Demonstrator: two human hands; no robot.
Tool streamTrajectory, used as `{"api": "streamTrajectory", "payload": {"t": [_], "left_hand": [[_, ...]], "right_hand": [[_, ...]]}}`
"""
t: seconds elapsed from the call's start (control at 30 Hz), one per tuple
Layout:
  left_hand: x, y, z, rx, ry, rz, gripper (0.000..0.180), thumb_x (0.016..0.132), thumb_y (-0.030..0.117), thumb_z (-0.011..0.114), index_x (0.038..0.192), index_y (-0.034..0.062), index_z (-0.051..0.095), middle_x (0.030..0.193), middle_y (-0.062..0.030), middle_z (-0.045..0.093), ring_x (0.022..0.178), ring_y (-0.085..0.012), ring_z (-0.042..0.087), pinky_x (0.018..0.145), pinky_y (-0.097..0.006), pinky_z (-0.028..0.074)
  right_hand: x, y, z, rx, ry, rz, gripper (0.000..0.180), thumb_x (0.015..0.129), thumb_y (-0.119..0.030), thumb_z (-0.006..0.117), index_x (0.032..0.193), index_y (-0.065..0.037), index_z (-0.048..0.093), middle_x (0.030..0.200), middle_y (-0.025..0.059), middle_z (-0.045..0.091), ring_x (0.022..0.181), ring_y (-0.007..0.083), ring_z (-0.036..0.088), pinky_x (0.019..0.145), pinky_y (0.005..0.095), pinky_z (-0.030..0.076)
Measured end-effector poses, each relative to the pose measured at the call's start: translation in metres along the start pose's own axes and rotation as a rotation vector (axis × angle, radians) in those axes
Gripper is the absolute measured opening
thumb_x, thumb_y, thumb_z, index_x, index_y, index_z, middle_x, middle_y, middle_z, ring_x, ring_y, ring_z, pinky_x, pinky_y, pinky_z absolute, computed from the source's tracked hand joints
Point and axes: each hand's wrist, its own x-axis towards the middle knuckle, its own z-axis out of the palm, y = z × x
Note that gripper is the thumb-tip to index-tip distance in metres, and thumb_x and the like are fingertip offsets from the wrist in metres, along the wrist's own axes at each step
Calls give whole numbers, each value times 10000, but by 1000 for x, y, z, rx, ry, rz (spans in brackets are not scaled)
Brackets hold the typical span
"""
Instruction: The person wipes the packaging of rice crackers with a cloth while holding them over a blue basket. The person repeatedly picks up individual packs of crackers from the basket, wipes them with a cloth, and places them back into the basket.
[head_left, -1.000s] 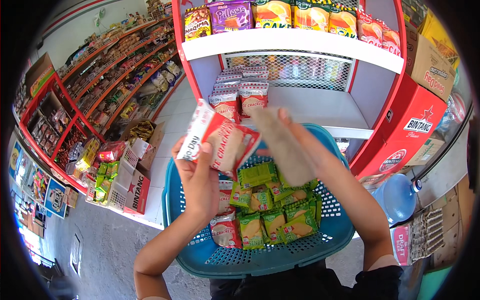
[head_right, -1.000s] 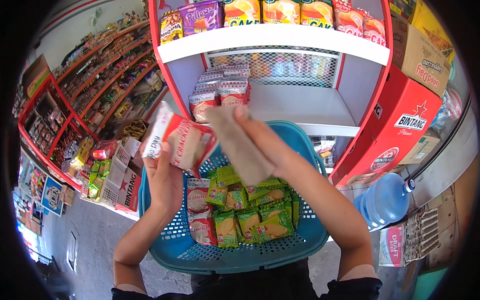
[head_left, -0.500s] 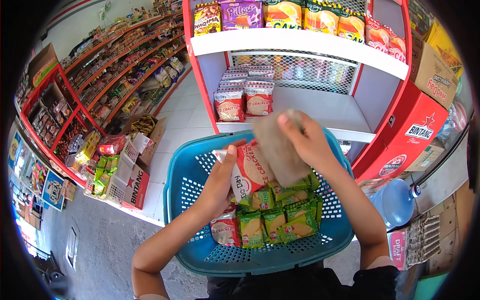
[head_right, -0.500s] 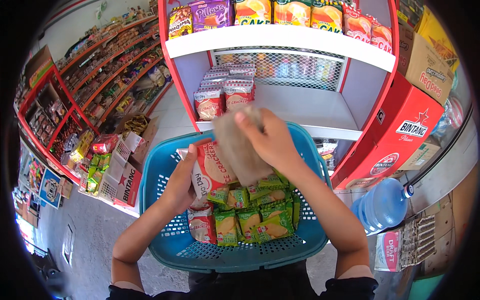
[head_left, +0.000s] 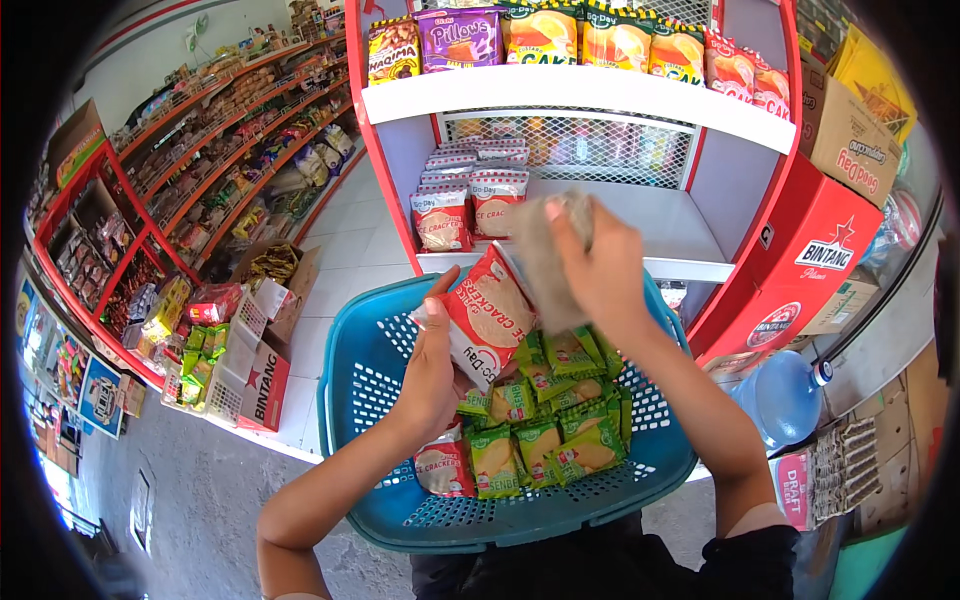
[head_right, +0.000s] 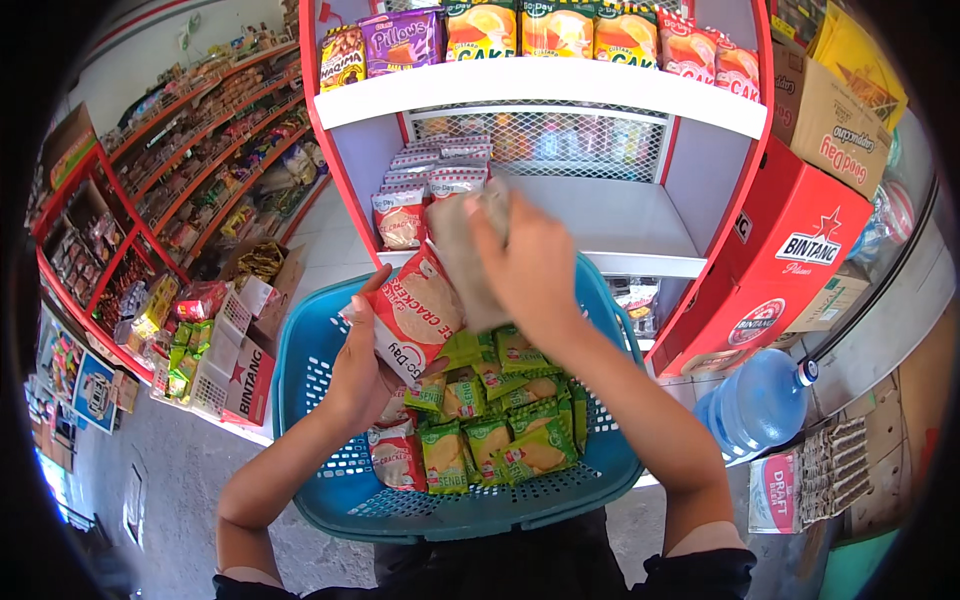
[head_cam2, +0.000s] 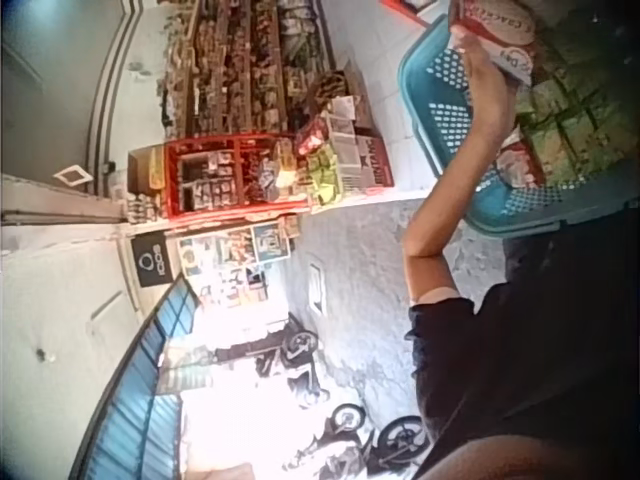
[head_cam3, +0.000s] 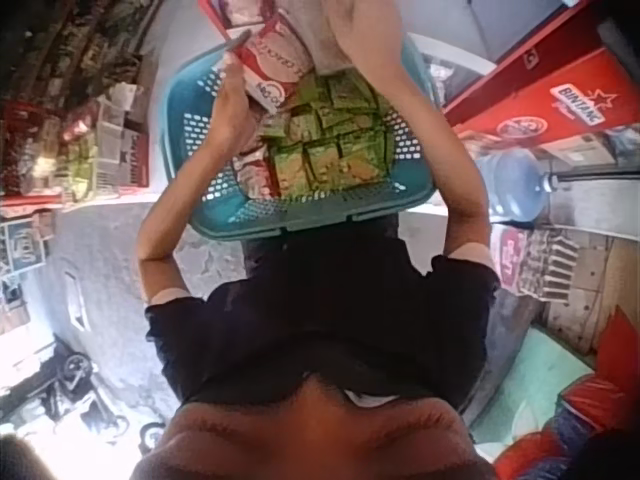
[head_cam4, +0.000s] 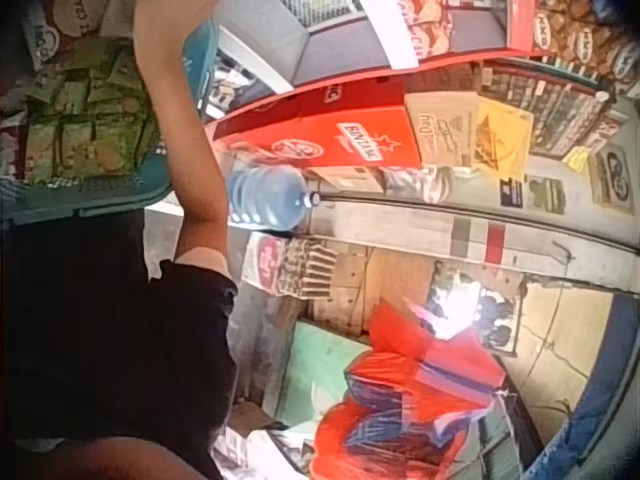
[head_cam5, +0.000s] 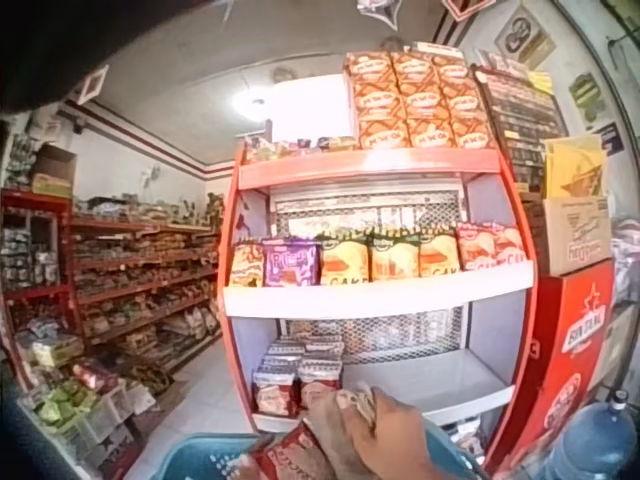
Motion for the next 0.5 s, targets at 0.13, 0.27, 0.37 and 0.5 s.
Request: {"api": "streamTrajectory", "payload": {"t": [0.13, 0.27, 0.37, 0.5], "left_hand": [[0, -2, 2, -93, 11, -14, 555, 926, 500, 209, 1378, 179, 172, 1344, -91, 345, 1207, -228, 402, 943, -380, 424], [-5, 0, -1, -71, 32, 5, 518, 942, 461, 193, 1373, 175, 205, 1320, -89, 384, 1181, -216, 434, 954, -360, 409], [-4, 2, -7, -40, 73, 59, 538, 940, 467, 202, 1364, 137, 224, 1300, -95, 417, 1130, -225, 490, 896, -358, 454], [-7, 17, -12, -217, 69, -24, 551, 932, 482, 260, 1308, 84, 317, 1240, -97, 489, 1063, -213, 546, 822, -360, 486]], "right_hand": [[-46, -34, 11, 152, -153, -195, 331, 830, -330, 536, 810, 0, 543, 676, 177, 587, 579, 348, 581, 514, 435, 452], [-30, -19, 11, -30, -156, -168, 332, 827, -338, 537, 759, -14, 514, 696, 174, 591, 617, 343, 590, 521, 427, 458], [-17, -4, 12, -171, -109, -112, 327, 818, -306, 579, 770, 13, 531, 724, 214, 577, 639, 377, 564, 547, 420, 441], [4, 39, -1, -123, -59, -53, 319, 839, -311, 548, 867, 6, 563, 690, 161, 592, 648, 288, 614, 580, 365, 481]]}}
